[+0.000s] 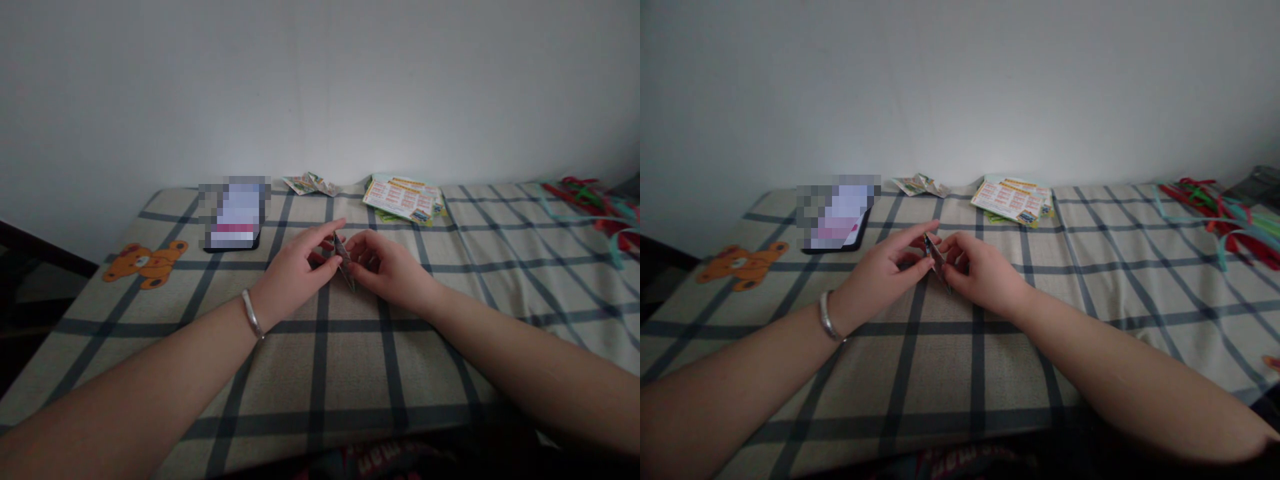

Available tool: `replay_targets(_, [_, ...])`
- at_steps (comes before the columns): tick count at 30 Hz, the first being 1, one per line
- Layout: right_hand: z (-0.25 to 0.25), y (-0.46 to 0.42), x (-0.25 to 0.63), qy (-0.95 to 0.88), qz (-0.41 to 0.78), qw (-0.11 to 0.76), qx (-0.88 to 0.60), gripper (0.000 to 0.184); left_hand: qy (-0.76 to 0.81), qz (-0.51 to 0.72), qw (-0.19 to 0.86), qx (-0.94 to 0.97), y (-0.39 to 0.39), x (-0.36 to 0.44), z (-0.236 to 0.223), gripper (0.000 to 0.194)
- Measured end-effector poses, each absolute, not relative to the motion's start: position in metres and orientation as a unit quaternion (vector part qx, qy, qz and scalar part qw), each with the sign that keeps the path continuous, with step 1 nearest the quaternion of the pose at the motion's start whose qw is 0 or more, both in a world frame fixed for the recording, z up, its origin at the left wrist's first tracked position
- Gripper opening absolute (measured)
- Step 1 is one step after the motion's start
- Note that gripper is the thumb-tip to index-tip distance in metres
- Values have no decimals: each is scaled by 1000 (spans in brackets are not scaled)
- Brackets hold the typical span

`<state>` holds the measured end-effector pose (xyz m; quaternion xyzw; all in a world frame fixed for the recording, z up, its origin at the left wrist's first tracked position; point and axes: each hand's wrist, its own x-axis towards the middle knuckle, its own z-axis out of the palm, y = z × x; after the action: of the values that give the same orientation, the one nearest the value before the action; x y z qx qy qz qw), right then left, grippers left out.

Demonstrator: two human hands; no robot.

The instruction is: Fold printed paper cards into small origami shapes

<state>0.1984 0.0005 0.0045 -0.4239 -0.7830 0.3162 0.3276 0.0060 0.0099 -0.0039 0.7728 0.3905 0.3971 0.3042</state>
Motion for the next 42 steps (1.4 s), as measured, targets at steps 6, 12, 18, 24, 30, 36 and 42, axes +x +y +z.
replay_targets(6, [4,2,200,-773,307,325,-450,16,381,413,294,773,11,7,-8,45])
replay_targets(12, [3,4,202,-774,286,329,-460,13,384,408,250,790,11,7,-8,37])
replay_targets(18, [5,3,203,-787,230,329,-469,12,385,395,241,798,10,8,-7,44])
replay_targets(24, [8,2,203,-793,217,330,-464,9,368,365,213,828,9,6,-7,52])
replay_targets(30, [6,3,203,-799,189,340,-458,6,361,365,223,829,9,5,-6,54])
replay_targets(36, [6,5,206,-807,172,327,-461,3,360,358,207,836,11,3,-5,49])
replay_targets(42, [3,6,209,-813,154,331,-453,11,365,346,202,841,13,0,-5,36])
